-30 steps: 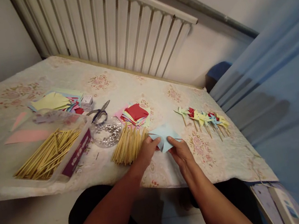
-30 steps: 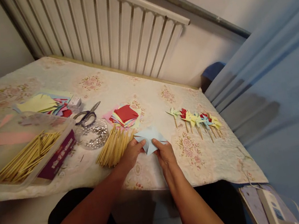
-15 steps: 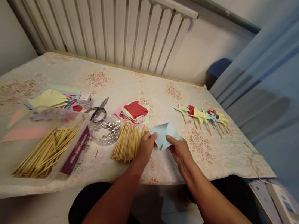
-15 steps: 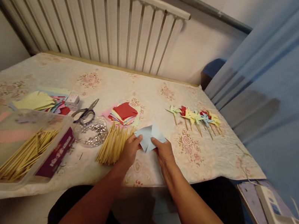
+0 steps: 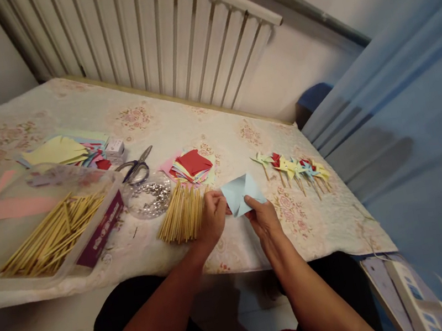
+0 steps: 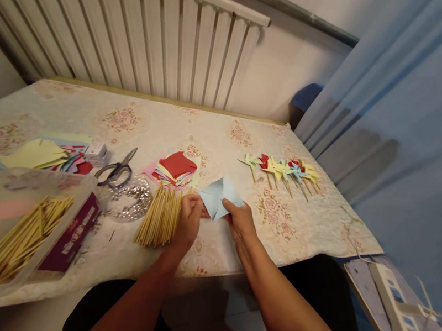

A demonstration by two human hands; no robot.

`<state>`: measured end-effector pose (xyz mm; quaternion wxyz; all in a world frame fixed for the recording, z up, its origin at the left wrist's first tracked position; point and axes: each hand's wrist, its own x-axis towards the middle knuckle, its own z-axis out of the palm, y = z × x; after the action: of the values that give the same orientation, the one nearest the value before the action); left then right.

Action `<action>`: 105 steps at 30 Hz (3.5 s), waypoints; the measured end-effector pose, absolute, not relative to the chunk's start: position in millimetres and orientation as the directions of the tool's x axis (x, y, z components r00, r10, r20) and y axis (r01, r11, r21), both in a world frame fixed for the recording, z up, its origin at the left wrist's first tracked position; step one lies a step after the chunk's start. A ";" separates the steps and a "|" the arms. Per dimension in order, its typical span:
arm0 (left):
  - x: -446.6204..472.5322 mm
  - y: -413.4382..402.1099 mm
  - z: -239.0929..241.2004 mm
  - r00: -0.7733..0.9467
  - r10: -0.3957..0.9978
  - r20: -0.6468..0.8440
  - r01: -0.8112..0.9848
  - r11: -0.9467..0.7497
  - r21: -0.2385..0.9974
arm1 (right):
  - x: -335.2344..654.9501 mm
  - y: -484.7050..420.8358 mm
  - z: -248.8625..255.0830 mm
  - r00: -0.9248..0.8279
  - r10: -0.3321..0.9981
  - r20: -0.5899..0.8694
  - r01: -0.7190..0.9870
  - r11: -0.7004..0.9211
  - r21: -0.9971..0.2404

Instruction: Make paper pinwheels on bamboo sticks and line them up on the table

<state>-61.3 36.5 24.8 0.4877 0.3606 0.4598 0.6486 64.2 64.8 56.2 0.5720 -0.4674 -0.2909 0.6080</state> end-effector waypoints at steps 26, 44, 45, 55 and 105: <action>-68.8 41.2 26.8 -0.040 0.993 0.110 -0.324 -0.117 0.939 | 68.5 64.9 61.2 0.015 0.994 -0.104 -0.366 -0.091 -0.926; -71.3 39.2 31.7 -0.062 0.989 0.133 -0.163 -0.142 0.976 | 54.0 55.2 56.8 0.022 0.992 -0.126 -0.385 -0.108 -0.916; -71.4 39.1 31.5 -0.067 0.989 0.132 -0.151 -0.141 0.978 | 53.3 54.7 56.3 0.020 0.992 -0.127 -0.389 -0.109 -0.915; -66.9 41.2 30.1 -0.176 0.984 0.022 -0.163 -0.051 0.985 | 47.2 51.0 59.8 0.015 0.986 -0.168 -0.425 -0.146 -0.894; -62.2 39.7 23.5 -0.264 0.964 0.019 -0.005 -0.021 1.000 | 35.9 50.7 43.4 0.051 0.983 -0.176 -0.429 -0.138 -0.893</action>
<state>-62.2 39.7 23.5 0.4259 0.4321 0.5553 0.5688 35.9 50.7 43.4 0.5761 -0.4398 -0.3148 0.6128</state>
